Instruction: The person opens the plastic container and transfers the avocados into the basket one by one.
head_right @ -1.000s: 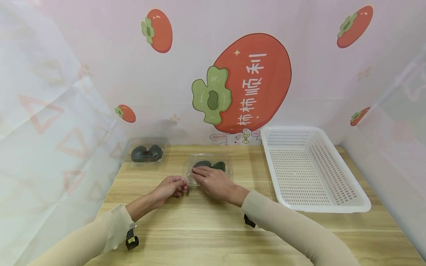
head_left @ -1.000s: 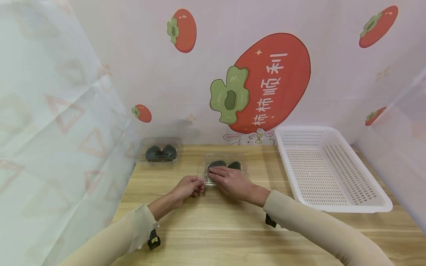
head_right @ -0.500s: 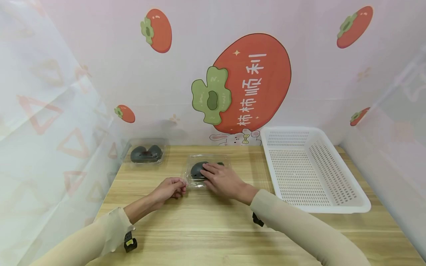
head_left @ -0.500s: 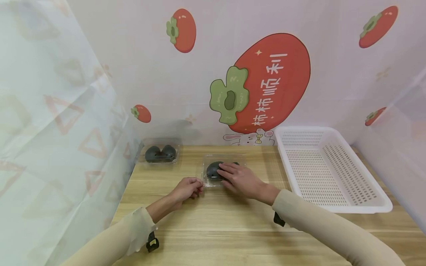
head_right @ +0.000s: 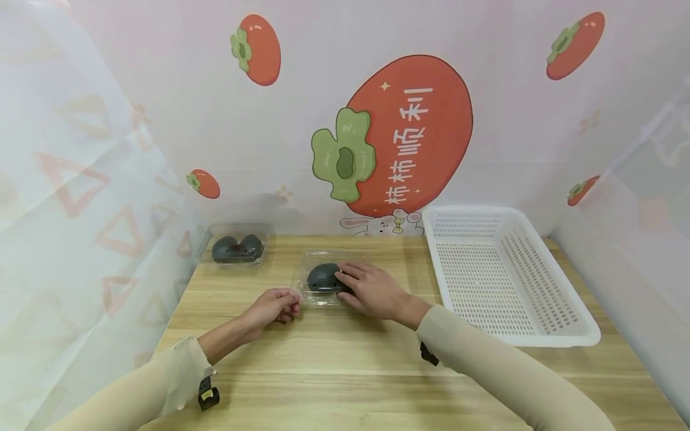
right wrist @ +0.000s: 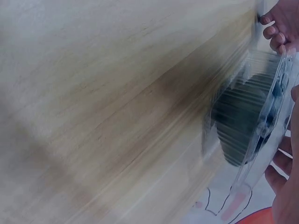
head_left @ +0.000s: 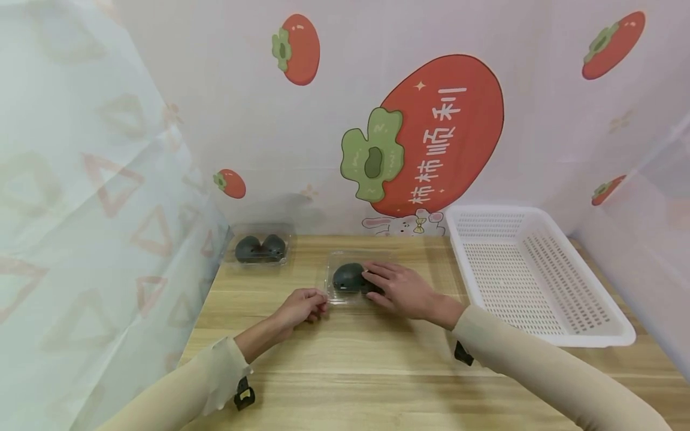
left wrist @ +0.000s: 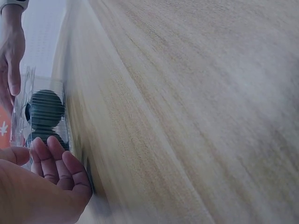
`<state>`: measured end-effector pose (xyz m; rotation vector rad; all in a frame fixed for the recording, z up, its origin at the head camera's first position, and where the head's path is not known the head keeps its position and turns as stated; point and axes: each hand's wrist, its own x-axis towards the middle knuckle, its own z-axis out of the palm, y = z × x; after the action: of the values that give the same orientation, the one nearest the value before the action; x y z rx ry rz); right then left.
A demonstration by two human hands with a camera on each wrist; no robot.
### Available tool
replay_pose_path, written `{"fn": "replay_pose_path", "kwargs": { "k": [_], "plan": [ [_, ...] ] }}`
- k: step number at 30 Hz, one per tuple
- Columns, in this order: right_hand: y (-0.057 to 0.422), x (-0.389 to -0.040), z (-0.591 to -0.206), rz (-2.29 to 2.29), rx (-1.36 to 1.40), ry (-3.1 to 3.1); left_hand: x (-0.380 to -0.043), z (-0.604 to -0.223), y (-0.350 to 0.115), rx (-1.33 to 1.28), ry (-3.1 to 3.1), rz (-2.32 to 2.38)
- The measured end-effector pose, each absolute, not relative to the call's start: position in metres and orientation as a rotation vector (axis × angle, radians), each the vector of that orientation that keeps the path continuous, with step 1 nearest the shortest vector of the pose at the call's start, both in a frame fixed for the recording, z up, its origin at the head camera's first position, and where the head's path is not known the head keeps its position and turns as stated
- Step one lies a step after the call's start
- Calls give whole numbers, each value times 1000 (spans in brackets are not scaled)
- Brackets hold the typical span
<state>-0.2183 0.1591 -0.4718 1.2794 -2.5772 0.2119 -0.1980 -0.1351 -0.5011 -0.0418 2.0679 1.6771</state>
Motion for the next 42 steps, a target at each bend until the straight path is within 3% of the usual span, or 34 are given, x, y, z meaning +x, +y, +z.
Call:
{"fn": "replay_pose_path", "kwargs": {
  "k": [24, 42],
  "plan": [
    [177, -224, -457, 358, 1255, -2671, -193, -499, -139, 1, 2038, 1677],
    [176, -236, -438, 747, 1155, -2793, -190, -503, -135, 91, 2311, 1678]
  ]
}}
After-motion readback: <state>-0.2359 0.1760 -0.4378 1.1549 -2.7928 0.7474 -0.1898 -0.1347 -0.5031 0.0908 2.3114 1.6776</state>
